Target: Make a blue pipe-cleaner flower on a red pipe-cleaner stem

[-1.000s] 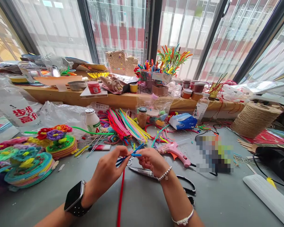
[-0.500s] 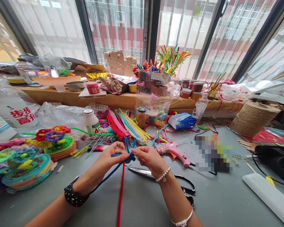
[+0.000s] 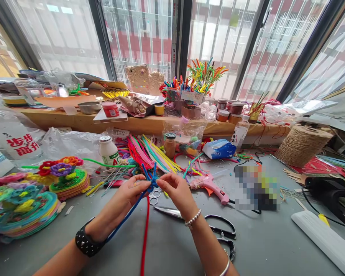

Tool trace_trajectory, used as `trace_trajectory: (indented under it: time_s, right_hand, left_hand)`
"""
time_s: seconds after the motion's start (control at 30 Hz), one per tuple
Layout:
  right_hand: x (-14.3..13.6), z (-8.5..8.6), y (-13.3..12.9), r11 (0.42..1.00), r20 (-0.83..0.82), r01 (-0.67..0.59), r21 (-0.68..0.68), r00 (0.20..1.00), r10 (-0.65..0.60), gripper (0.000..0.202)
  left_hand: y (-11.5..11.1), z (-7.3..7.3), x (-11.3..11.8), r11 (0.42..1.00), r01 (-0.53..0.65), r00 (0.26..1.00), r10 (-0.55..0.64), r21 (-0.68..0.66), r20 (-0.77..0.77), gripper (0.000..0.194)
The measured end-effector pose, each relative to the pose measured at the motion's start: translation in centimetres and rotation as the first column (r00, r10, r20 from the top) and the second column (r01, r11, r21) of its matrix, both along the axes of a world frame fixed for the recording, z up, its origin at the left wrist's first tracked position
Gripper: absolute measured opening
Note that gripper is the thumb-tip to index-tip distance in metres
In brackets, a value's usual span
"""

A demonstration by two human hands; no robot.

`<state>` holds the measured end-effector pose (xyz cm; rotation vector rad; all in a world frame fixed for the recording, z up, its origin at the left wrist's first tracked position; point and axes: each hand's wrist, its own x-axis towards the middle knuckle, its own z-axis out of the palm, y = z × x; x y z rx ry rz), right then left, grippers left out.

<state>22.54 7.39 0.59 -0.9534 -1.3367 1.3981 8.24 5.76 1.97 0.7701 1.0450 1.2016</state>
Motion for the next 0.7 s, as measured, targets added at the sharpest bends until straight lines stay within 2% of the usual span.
trace_trajectory:
  time_s: [0.17,0.33,0.43,0.57,0.7]
  right_hand:
    - [0.4,0.2,0.0,0.980,0.210,0.052,0.190,0.973,-0.092,0.025]
    - [0.6,0.2,-0.1,0.967,0.385,-0.016,0.254,0.919,-0.086,0.026]
    - [0.7,0.4,-0.2,0.942,0.464,-0.028,0.336,0.875,-0.139,0.023]
    - [1.3,1.0,-0.4,0.879,0.543,-0.102,0.466,0.817,-0.193,0.018]
    - [1.7,1.7,-0.6,0.840,0.581,-0.180,0.511,0.792,-0.184,0.016]
  left_hand:
    - [0.1,-0.1,-0.2,0.997,0.071,0.997,-0.071,0.004,-0.012,0.032]
    - [0.3,-0.5,-0.3,0.995,0.100,0.995,-0.101,0.020,0.026,0.030]
    - [0.2,-0.2,-0.5,0.994,0.104,0.995,-0.103,0.024,-0.004,0.030]
    - [0.0,0.6,-1.0,0.967,0.254,0.966,-0.253,0.005,-0.054,0.022]
    - [-0.1,0.9,-1.2,0.937,0.349,0.930,-0.350,-0.028,-0.113,0.019]
